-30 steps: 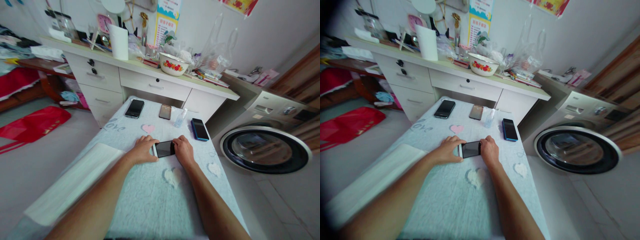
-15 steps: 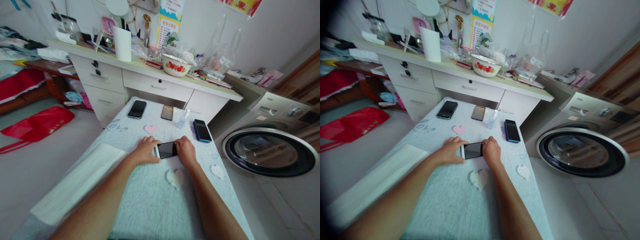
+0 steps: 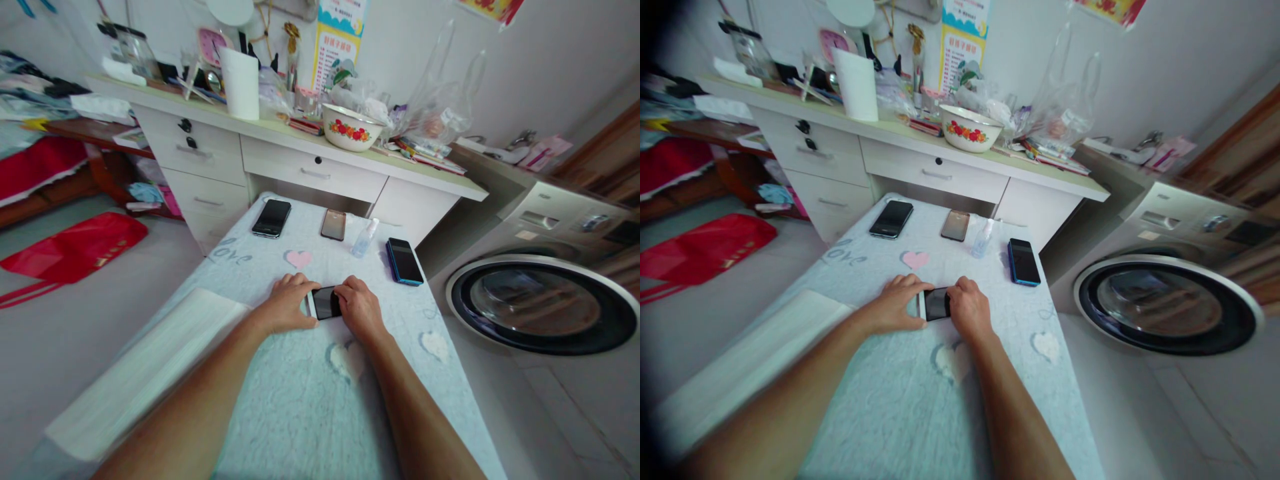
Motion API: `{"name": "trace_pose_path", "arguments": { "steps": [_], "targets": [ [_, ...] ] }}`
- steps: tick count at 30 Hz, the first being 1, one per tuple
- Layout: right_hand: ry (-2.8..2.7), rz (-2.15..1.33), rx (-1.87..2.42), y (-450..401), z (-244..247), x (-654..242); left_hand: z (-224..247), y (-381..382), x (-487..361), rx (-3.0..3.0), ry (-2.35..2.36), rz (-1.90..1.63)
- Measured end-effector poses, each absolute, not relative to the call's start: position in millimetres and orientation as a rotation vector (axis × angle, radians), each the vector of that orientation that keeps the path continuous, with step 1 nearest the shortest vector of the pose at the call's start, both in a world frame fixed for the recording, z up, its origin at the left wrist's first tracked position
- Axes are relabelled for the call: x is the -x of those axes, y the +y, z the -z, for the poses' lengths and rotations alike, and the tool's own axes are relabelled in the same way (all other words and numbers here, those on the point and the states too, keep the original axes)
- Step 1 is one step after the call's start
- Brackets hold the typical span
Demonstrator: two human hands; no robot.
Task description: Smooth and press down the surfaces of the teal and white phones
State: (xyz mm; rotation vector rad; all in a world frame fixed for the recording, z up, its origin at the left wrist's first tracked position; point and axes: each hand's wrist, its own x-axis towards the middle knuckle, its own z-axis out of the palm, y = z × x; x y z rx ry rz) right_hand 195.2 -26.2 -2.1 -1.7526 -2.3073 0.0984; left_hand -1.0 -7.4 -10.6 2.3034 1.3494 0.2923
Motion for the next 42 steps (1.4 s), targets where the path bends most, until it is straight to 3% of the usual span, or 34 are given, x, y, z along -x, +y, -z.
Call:
{"name": "trace_pose_path", "arguments": {
  "steps": [19, 42],
  "targets": [
    [-2.067, -0.012, 1.962, -13.7, 7.8, -215.3, 11.1, -7.6, 0.8, -2.294, 1.345, -0.309],
    [-2.219, -0.01, 1.862, -16.0, 7.9, -196.6, 9.0, -8.1, -0.6, -2.319, 1.368, -0.266]
  ]
}}
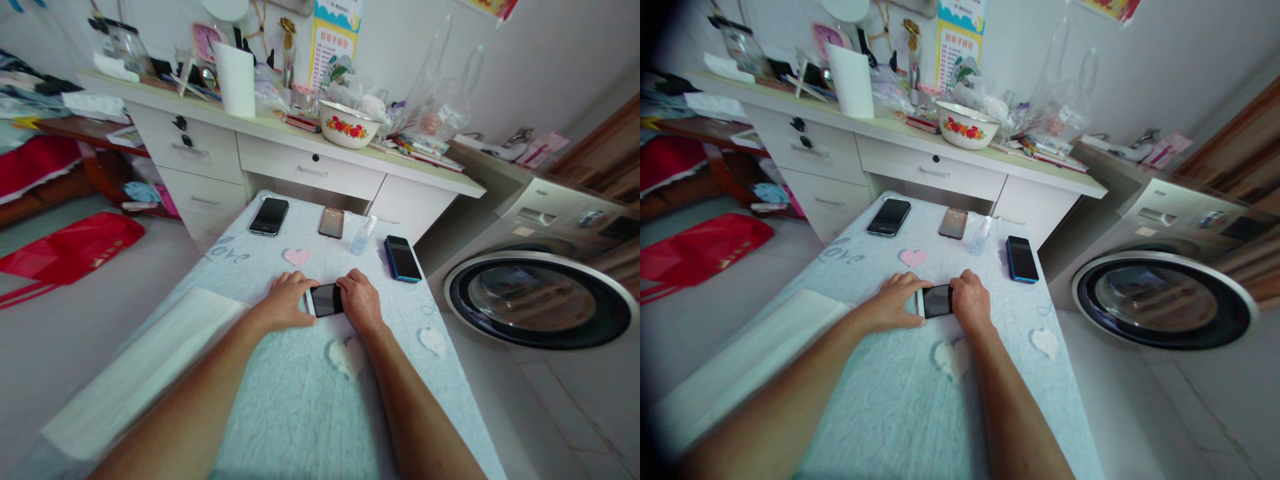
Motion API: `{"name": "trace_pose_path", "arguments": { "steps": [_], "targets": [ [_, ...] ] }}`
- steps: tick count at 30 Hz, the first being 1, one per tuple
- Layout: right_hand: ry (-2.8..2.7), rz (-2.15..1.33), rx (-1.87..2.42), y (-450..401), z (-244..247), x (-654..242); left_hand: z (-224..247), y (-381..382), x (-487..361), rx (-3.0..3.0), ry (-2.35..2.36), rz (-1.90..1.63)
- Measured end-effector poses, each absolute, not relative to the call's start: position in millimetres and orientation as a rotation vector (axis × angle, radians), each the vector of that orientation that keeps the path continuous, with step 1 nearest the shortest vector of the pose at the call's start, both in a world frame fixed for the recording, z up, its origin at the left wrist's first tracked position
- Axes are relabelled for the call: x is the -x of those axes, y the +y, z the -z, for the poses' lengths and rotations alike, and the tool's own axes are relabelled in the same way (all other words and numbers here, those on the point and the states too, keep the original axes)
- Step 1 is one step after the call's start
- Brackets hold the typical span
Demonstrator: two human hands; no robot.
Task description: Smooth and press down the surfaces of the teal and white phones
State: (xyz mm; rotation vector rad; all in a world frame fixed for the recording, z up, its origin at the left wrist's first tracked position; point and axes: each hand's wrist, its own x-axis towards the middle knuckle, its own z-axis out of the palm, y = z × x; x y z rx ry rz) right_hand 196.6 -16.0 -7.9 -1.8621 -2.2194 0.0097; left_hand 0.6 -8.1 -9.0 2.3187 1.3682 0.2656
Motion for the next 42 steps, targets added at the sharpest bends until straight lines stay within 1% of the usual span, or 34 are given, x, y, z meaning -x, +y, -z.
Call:
{"name": "trace_pose_path", "arguments": {
  "steps": [18, 42],
  "targets": [
    [-2.044, 0.011, 1.994, -12.7, 9.5, -218.5, 14.3, -5.9, 0.5, -2.312, 1.355, -0.307],
    [-1.973, 0.03, 2.095, -14.2, 6.6, -222.2, 12.6, -7.3, 0.6, -2.305, 1.349, -0.311]
  ]
}}
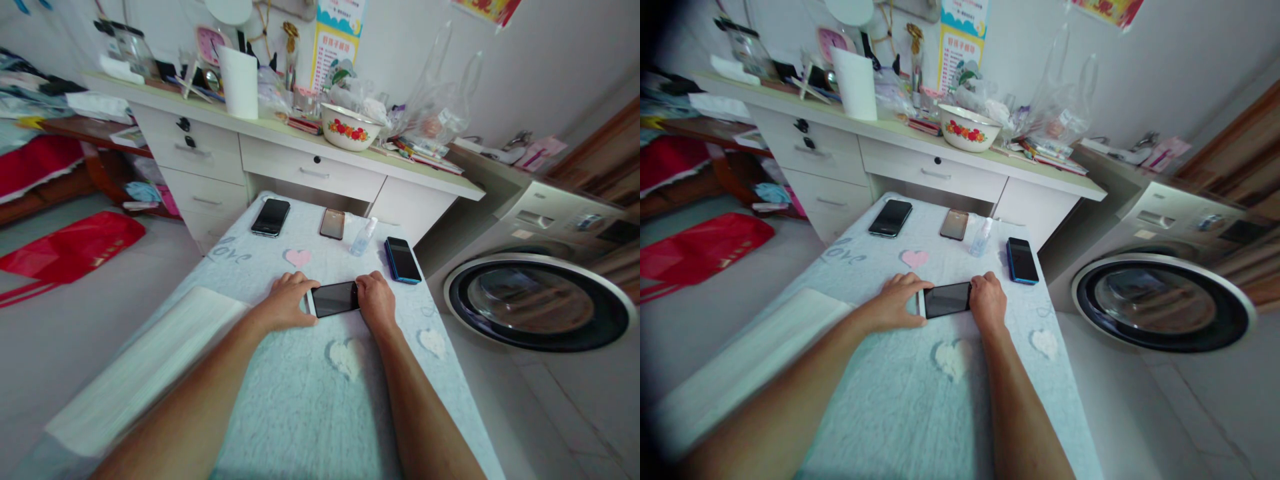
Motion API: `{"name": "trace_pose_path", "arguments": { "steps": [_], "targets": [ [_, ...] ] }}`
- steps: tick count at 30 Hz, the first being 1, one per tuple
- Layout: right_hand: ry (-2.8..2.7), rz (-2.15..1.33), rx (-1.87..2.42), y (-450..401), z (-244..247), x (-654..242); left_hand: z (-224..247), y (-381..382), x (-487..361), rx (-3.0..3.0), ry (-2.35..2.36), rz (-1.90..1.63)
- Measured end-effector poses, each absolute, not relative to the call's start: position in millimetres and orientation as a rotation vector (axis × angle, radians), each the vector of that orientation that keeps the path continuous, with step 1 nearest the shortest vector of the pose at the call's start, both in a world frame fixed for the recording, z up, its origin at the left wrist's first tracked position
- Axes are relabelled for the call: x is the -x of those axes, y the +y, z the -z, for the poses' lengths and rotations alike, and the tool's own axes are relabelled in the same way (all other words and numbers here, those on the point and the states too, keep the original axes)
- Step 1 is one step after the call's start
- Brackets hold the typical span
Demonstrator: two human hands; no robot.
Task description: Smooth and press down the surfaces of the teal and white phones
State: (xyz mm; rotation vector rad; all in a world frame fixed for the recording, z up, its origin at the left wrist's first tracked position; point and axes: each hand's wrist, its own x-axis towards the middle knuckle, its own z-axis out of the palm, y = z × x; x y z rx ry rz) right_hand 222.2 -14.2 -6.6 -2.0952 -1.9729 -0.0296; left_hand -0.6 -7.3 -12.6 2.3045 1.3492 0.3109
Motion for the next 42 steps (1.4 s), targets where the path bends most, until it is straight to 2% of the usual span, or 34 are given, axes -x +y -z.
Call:
{"name": "trace_pose_path", "arguments": {
  "steps": [42],
  "targets": [
    [-1.96, 0.009, 2.063, -17.7, 3.7, -225.7, 13.4, -6.9, 0.7, -2.308, 1.344, -0.317]
  ]
}}
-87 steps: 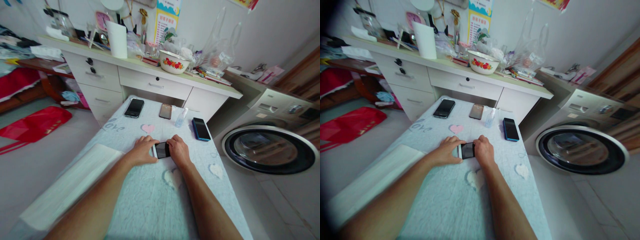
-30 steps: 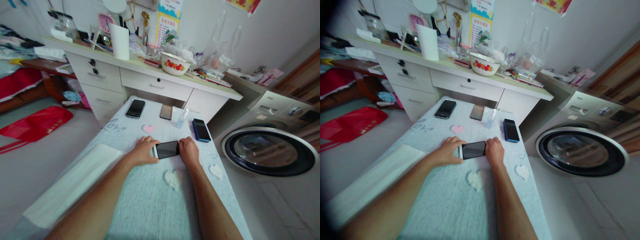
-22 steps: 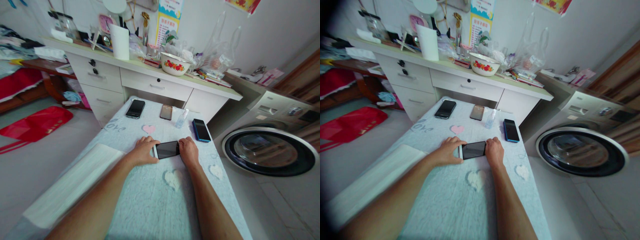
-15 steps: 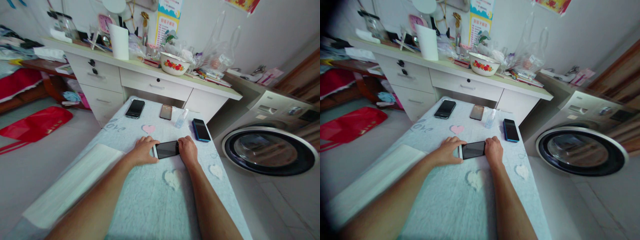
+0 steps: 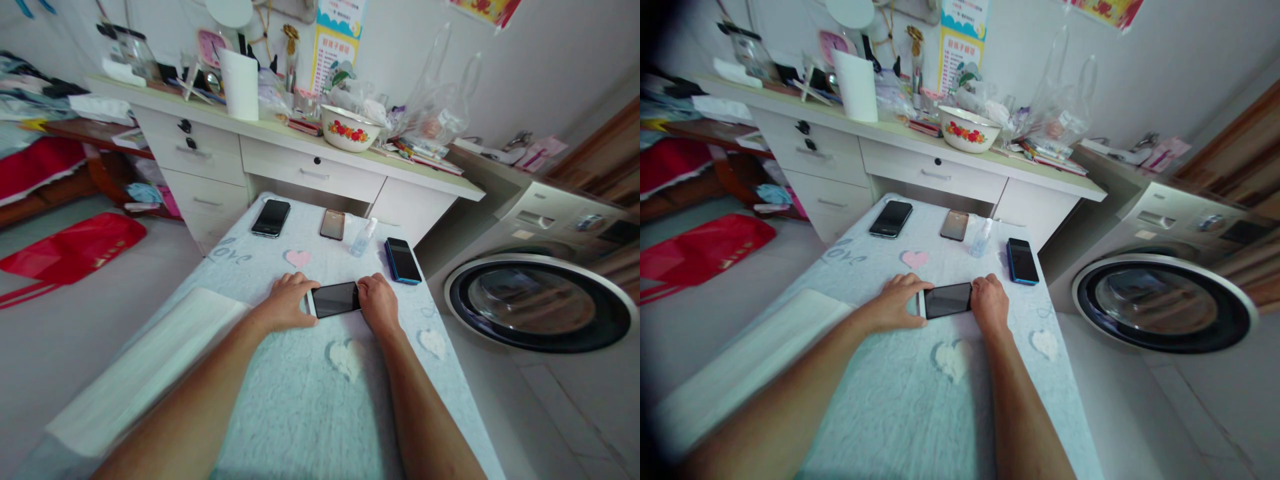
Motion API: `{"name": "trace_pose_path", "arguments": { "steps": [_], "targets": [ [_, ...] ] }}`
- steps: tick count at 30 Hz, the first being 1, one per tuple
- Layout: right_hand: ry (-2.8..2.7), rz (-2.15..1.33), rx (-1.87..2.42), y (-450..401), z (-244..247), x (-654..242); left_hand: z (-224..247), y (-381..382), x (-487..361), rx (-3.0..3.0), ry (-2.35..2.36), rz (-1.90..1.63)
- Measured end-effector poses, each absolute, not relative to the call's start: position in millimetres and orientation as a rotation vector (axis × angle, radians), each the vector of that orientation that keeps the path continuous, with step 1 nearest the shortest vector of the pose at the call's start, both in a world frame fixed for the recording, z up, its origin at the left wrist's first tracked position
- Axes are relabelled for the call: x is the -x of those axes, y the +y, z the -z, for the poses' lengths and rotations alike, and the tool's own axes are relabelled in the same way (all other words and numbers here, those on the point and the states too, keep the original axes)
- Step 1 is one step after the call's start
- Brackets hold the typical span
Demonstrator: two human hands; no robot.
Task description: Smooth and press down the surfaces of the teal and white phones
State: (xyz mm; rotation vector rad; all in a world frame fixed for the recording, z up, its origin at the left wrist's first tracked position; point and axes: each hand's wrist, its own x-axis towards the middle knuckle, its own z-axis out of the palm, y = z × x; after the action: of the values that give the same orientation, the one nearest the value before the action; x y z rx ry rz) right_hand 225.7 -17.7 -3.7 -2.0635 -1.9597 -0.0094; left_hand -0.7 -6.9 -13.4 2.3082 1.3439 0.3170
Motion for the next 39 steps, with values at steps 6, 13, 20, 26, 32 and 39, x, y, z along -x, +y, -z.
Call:
{"name": "trace_pose_path", "arguments": {
  "steps": [6, 13, 20, 26, 32, 39],
  "targets": [
    [-1.942, 0.011, 2.063, -17.2, 5.8, -226.5, 12.1, -7.3, 0.6, -2.31, 1.348, -0.301],
    [-1.948, 0.001, 2.039, -17.3, 6.4, -226.3, 15.0, -6.8, 1.3, -2.307, 1.342, -0.317],
    [-1.942, -0.004, 2.025, -16.7, 7.1, -227.0, 15.6, -7.1, 1.4, -2.308, 1.339, -0.336],
    [-1.941, -0.02, 2.027, -17.1, 6.0, -227.4, 14.0, -6.7, 0.8, -2.305, 1.352, -0.314],
    [-1.946, -0.025, 2.044, -17.7, 4.7, -226.3, 14.4, -7.4, 1.1, -2.303, 1.356, -0.303],
    [-1.95, -0.019, 2.032, -18.4, 5.0, -226.6, 12.2, -7.7, 0.5, -2.305, 1.359, -0.3]
  ]
}}
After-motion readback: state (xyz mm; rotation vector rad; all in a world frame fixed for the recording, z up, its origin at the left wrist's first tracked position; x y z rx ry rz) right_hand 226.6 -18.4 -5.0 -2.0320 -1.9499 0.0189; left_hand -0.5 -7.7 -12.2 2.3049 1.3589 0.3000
